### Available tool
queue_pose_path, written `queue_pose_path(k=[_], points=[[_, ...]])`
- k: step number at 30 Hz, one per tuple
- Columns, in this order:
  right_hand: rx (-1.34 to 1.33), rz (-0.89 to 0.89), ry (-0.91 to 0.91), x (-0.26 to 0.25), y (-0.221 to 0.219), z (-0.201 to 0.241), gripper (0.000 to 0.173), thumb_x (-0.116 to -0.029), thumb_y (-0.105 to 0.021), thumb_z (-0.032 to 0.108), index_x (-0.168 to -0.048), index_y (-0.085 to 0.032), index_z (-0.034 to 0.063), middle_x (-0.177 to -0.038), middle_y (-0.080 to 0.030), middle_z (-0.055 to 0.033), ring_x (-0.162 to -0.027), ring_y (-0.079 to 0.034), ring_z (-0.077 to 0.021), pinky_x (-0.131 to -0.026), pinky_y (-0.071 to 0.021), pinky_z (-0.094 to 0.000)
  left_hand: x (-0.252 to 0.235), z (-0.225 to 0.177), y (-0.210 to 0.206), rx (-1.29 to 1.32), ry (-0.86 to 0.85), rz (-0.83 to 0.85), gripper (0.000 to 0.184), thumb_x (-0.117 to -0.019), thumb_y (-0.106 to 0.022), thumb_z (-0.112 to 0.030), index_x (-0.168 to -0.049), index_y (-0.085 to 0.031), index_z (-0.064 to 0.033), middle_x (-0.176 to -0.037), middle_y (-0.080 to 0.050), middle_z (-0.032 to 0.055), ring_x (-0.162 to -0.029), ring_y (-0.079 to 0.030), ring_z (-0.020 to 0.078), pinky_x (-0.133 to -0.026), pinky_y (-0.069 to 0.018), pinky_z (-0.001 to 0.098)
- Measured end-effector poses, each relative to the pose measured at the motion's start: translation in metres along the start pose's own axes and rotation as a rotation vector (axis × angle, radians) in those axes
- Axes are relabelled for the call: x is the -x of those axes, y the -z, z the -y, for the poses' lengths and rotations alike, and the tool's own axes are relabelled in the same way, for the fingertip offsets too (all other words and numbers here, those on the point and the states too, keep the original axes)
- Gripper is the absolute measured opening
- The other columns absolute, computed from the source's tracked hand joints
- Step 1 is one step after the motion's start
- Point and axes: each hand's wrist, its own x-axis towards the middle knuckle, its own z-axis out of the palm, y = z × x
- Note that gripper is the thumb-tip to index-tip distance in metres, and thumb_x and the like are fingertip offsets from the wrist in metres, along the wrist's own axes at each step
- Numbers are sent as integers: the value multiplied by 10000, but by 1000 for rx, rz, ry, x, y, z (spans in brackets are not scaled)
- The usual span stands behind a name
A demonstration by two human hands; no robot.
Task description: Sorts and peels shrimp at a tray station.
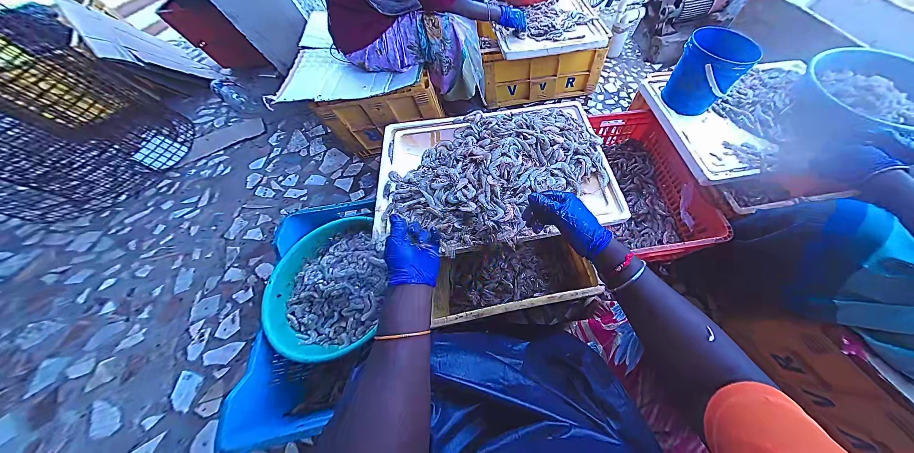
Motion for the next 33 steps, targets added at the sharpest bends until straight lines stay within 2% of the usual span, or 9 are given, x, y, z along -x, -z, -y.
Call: queue_pose_path(k=[3,4,6,10,18,26,29,31,33], points=[[5,97,51,2,3,-5,315,-1095,-446,186,-1007,-679,-7,-800,-705,-27,-703,-647,-87,-710,-555,-263,22,34,-16,-550,-168,572,350,-1069,-507,-129,-1401,-583,-49,-1102,-684,47,-871,-658,99,-812,-565,275],[-3,146,72,2,6,-8,331,-1097,-424,186,-988,-675,-1,-801,-697,-24,-713,-643,-88,-720,-553,-267,27,38,-22,-669,-246,755,411,-1035,-557,-105,-1439,-552,-29,-1288,-674,83,-1079,-672,111,-953,-556,293],[-42,236,89,1,10,-14,358,-1081,-404,208,-933,-678,31,-793,-695,-10,-718,-650,-87,-713,-555,-267,39,46,-33,-683,-295,906,397,-981,-607,-53,-1372,-589,10,-1348,-655,119,-1226,-636,153,-1048,-526,320],[37,237,3,4,12,-11,307,-1068,-465,174,-975,-723,37,-750,-681,34,-663,-629,-42,-658,-551,-225,58,49,-46,-635,-224,893,237,-907,-658,12,-1143,-682,20,-1072,-738,70,-1021,-698,100,-940,-571,279],[292,355,-126,2,17,-12,340,-1100,-455,272,-948,-670,57,-711,-621,58,-606,-568,-21,-590,-487,-201,62,45,-53,-923,-248,801,95,-845,-766,-72,-930,-732,-45,-876,-735,-1,-826,-692,27,-802,-584,243],[101,400,-160,10,-8,-15,291,-1094,-455,220,-913,-635,81,-691,-611,83,-596,-563,-8,-583,-483,-191,62,42,-38,-829,-151,797,74,-847,-695,14,-910,-693,-24,-824,-701,-27,-763,-665,6,-739,-570,208],[69,363,-93,6,-7,-6,291,-1087,-482,225,-928,-666,66,-713,-628,71,-614,-576,-12,-589,-491,-192,52,18,-29,-763,-140,821,125,-888,-682,2,-1008,-713,-13,-906,-752,-4,-850,-714,50,-829,-596,246],[58,344,-47,6,-4,-6,313,-1082,-484,231,-893,-669,65,-710,-658,59,-605,-594,-14,-583,-505,-196,42,-13,-14,-1004,-296,654,143,-913,-718,-66,-1054,-727,-44,-963,-753,27,-890,-721,93,-856,-602,302],[314,347,-77,2,3,-15,322,-1083,-519,288,-938,-686,53,-773,-682,14,-682,-638,-55,-665,-547,-241,26,-48,8,-1500,-414,345,233,-972,-693,-266,-1142,-749,-115,-1105,-741,136,-1066,-696,304,-961,-505,584]])
